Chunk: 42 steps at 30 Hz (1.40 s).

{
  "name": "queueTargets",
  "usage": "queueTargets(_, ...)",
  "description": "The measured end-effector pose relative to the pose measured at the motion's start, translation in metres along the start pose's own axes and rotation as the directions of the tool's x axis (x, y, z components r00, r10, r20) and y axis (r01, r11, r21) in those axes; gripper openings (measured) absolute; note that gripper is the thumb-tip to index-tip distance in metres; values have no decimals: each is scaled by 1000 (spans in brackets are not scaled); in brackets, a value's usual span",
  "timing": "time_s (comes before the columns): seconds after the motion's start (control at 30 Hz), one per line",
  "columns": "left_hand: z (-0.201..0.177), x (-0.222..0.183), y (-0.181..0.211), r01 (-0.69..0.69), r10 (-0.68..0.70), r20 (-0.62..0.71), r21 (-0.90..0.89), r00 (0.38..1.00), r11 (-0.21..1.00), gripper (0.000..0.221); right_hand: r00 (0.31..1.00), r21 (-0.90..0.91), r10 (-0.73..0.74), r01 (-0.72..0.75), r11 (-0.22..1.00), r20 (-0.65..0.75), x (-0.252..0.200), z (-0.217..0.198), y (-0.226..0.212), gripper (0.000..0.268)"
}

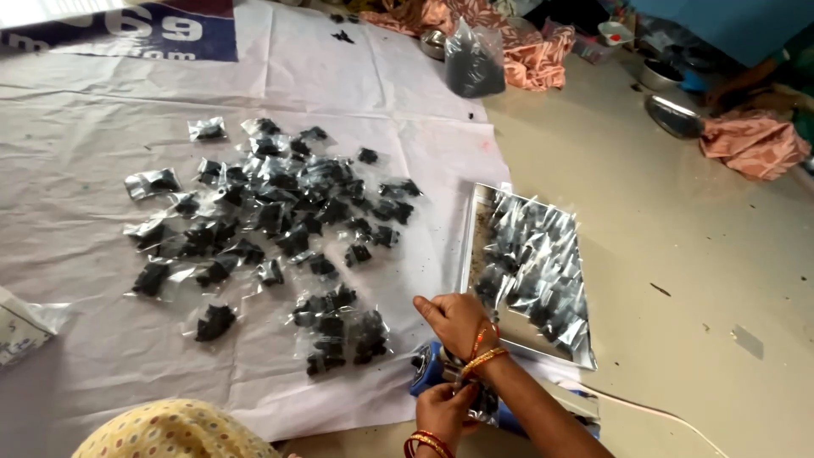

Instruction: Packaging small black components into plastic bags and sealing them using a manual heat sealer.

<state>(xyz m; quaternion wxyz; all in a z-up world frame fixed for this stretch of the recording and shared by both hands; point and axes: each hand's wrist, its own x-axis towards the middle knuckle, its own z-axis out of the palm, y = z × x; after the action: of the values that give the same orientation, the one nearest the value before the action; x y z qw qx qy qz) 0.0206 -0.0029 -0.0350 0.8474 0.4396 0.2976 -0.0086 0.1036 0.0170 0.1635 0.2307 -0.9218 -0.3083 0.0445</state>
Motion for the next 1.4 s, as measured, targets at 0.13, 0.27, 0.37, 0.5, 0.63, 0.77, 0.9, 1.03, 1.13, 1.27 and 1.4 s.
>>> queueTargets(0.13,2,4,-1,65,-66,-12,-53,998,996,27,997,76,-71,71,995,-9,3,20,13,59)
queueTargets(0.27,-3,-3,5,63,-63,-60,-1,996,998,26,1000,102,-4,6,995,-23,0,28,14,57)
queueTargets(0.37,-3,-5,9,74,-74,-55,-17,996,997,25,999,197,-26,34,980,-46,-4,33,11,48)
queueTargets(0.5,-10,3,1,99,-100,-54,-21,994,995,26,999,162,36,-29,986,-36,1,43,19,54)
queueTargets(0.63,2,-4,18,77,-78,-41,-10,996,997,27,996,203,58,-42,978,-75,6,19,8,55)
queueTargets(0.77,8,-20,50,65,-64,-27,16,998,998,26,998,123,-10,17,992,-56,12,-9,-7,53)
queueTargets(0.9,1,-19,57,-8,17,-55,156,998,988,27,963,138,204,-229,964,174,24,-41,20,52)
queueTargets(1.03,-23,-19,76,-128,134,-171,40,976,991,29,965,101,143,-124,987,-218,39,-78,148,37)
queueTargets(1.13,-37,-24,108,-287,280,-477,61,833,956,41,872,-156,423,-466,871,-247,19,-90,247,37)
queueTargets(1.27,-59,27,52,-247,524,-763,462,379,852,70,705,-480,702,-653,586,-102,-7,-88,294,49)
queueTargets(1.4,-56,28,22,-70,388,-750,418,536,906,65,717,-504,678,-650,568,-160,-30,-102,259,30)
